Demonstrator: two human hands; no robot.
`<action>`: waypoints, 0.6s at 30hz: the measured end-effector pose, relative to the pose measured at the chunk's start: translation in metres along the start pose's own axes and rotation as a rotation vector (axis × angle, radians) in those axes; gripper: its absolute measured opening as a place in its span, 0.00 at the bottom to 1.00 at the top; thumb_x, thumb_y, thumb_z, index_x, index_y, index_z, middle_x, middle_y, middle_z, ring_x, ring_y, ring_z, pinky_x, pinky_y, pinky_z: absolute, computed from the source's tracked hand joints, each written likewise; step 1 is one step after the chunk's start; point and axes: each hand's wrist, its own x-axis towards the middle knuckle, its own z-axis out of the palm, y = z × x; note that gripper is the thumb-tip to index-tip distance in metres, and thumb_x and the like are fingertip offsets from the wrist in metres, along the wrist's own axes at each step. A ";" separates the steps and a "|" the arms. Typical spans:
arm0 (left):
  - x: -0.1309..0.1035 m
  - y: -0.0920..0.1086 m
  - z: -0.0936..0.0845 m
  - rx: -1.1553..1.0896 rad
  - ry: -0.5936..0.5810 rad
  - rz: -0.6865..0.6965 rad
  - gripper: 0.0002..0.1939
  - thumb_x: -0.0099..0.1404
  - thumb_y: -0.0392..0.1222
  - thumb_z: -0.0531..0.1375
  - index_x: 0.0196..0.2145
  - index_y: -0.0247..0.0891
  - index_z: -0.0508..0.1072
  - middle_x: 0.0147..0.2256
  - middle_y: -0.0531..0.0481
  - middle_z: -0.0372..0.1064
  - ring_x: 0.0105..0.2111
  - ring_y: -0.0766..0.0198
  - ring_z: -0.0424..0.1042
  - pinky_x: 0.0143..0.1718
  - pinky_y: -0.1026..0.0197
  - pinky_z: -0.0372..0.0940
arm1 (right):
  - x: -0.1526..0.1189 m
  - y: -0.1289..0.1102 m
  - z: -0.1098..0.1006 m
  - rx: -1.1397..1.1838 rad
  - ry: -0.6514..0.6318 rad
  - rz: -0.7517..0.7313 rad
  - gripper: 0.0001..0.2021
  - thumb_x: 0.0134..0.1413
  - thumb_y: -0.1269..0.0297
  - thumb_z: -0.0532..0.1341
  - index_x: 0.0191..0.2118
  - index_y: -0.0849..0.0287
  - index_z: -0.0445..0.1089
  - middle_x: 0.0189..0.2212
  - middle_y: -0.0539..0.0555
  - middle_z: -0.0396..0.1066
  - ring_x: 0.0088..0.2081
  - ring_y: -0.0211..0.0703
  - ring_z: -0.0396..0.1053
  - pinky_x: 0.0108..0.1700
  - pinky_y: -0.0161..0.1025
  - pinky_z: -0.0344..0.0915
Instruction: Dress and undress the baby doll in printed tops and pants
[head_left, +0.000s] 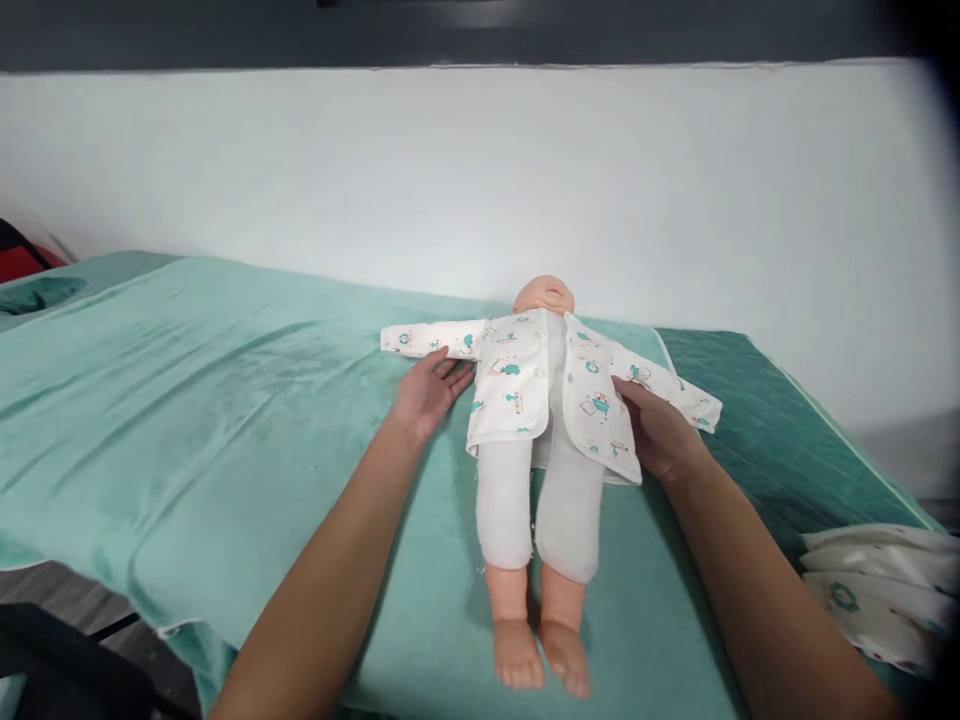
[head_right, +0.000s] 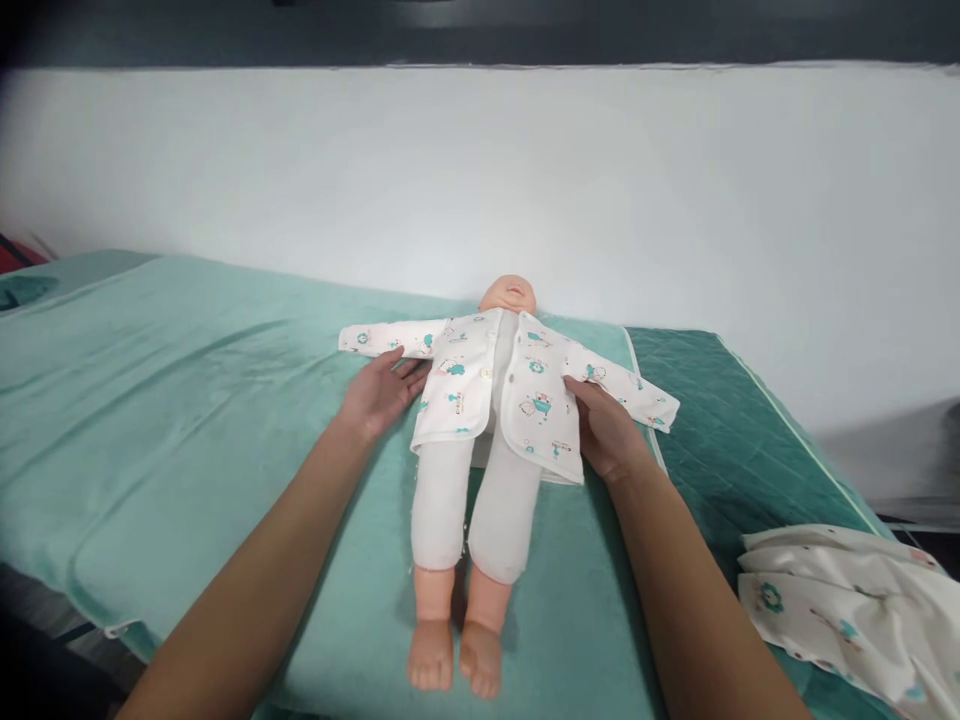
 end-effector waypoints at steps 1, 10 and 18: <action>0.001 0.003 -0.002 -0.035 0.054 0.050 0.09 0.62 0.34 0.60 0.42 0.35 0.70 0.42 0.42 0.73 0.43 0.58 0.76 0.52 0.55 0.71 | 0.001 0.000 -0.001 -0.005 0.000 0.000 0.10 0.55 0.66 0.62 0.42 0.60 0.75 0.31 0.55 0.80 0.27 0.47 0.76 0.27 0.40 0.72; 0.007 0.022 -0.017 -0.194 0.276 0.287 0.03 0.63 0.31 0.57 0.36 0.35 0.69 0.37 0.45 0.72 0.39 0.63 0.74 0.48 0.58 0.70 | -0.004 -0.009 -0.008 0.078 0.003 0.081 0.10 0.59 0.63 0.57 0.43 0.57 0.73 0.31 0.54 0.79 0.30 0.47 0.77 0.33 0.43 0.75; 0.008 0.020 -0.023 -0.069 0.352 0.504 0.24 0.60 0.29 0.59 0.52 0.43 0.62 0.44 0.47 0.71 0.43 0.64 0.75 0.54 0.56 0.68 | -0.015 -0.005 0.002 0.054 0.079 0.059 0.08 0.58 0.65 0.58 0.41 0.57 0.74 0.27 0.52 0.77 0.27 0.45 0.76 0.30 0.40 0.75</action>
